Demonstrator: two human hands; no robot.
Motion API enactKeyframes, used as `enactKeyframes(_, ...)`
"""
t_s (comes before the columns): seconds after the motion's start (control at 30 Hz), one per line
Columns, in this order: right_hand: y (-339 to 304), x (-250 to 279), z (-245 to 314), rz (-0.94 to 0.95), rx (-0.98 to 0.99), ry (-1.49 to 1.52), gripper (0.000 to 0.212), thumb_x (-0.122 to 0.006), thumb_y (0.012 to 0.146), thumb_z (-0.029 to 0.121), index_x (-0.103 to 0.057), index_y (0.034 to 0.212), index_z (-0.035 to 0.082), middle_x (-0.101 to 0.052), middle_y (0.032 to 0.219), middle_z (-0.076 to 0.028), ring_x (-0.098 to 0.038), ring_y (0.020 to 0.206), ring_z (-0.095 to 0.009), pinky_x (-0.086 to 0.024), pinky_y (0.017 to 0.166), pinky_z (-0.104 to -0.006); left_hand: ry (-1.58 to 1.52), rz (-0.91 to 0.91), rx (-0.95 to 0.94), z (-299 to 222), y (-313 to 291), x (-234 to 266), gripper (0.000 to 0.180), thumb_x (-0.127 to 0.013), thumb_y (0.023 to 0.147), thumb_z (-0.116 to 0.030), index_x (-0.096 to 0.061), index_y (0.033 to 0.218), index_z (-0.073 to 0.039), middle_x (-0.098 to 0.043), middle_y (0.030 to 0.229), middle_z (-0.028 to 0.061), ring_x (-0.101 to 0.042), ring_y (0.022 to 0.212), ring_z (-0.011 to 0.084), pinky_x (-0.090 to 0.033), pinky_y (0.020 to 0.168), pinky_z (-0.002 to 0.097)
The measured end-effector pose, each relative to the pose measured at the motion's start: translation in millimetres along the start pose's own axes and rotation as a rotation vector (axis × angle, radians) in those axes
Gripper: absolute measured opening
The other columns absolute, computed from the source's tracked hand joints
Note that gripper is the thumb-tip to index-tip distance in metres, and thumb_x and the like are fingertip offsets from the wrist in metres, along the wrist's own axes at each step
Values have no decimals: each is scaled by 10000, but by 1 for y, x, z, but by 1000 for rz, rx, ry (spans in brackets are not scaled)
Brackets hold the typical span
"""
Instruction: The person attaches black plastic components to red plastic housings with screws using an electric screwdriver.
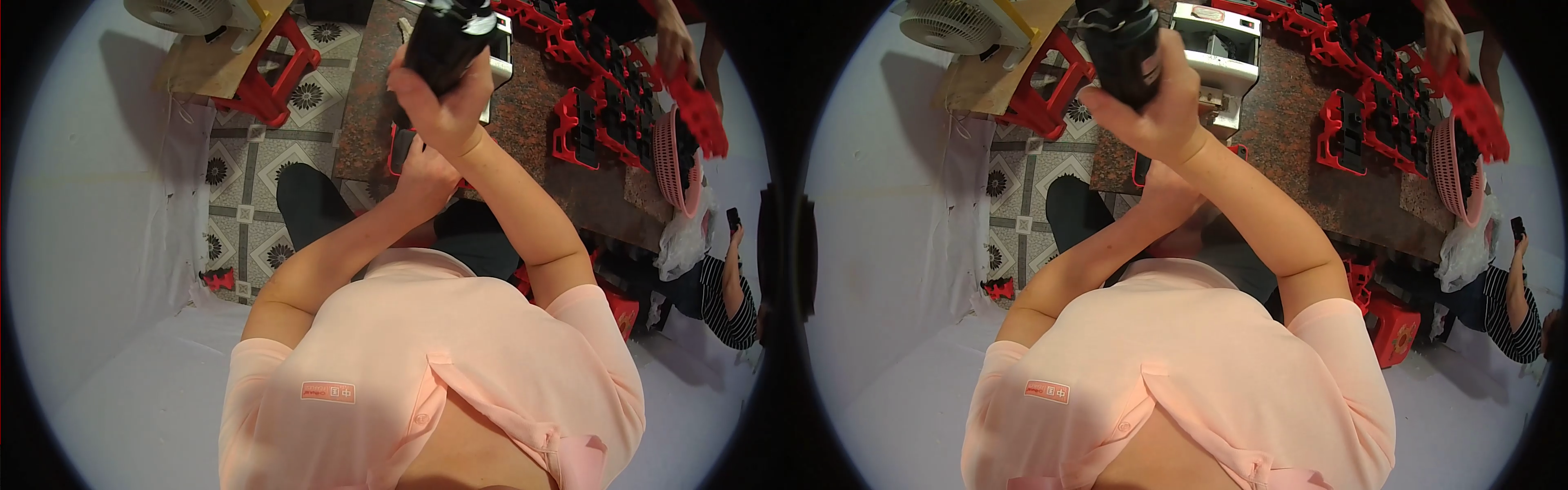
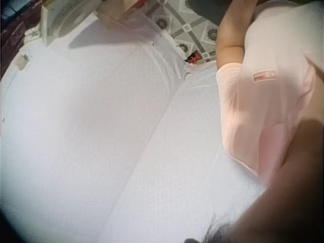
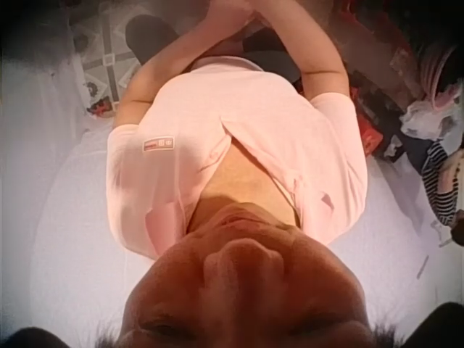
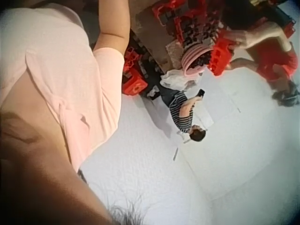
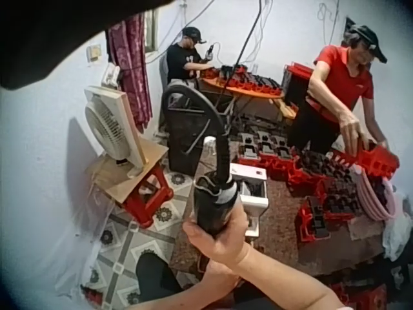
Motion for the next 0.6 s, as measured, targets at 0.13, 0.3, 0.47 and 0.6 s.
enactKeyframes(0.13, -4, -3, -4, 7, -27, 38, 592, -872, 751, 209, -506, 1170, 6, -632, 828, -18, -583, 712, -82, -495, 654, -238, 15, 31, 44, 1, 1, -7, 355, -687, 747, -116, -687, 1095, -46, -644, 1082, 75, -595, 1062, 290, -434, 963, 453)
enactKeyframes(0.3, 7, 9, -9, 38, -15, 84, 515, -837, 800, 185, -509, 1160, 18, -646, 843, -22, -589, 700, -89, -490, 623, -240, 18, 293, 20, -3, 4, -8, 476, -754, 703, -117, -651, 1167, -105, -610, 1119, 97, -554, 1077, 309, -407, 1009, 473)
enactKeyframes(0.47, 22, 77, 24, -193, 47, 84, 346, -694, 939, 286, -488, 1062, 36, -579, 719, -33, -567, 579, -104, -473, 540, -252, 35, 267, 1, -8, 5, 0, 638, -793, 673, -116, -554, 1262, -170, -542, 1190, 103, -502, 1076, 338, -375, 1050, 504)
enactKeyframes(0.6, 15, 97, 3, -146, 143, 71, 387, -775, 841, 72, -486, 1095, 26, -622, 806, -9, -588, 690, -75, -479, 628, -224, 59, 293, -21, -9, 7, -5, 660, -795, 674, -134, -531, 1278, -172, -539, 1192, 110, -502, 1071, 342, -373, 1046, 499)
Point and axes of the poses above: each hand's wrist, its own y-axis towards the middle knuckle, its own x-axis out of the back of the hand, z = x × y, the point moved 9 cm from there along y, towards the middle knuckle
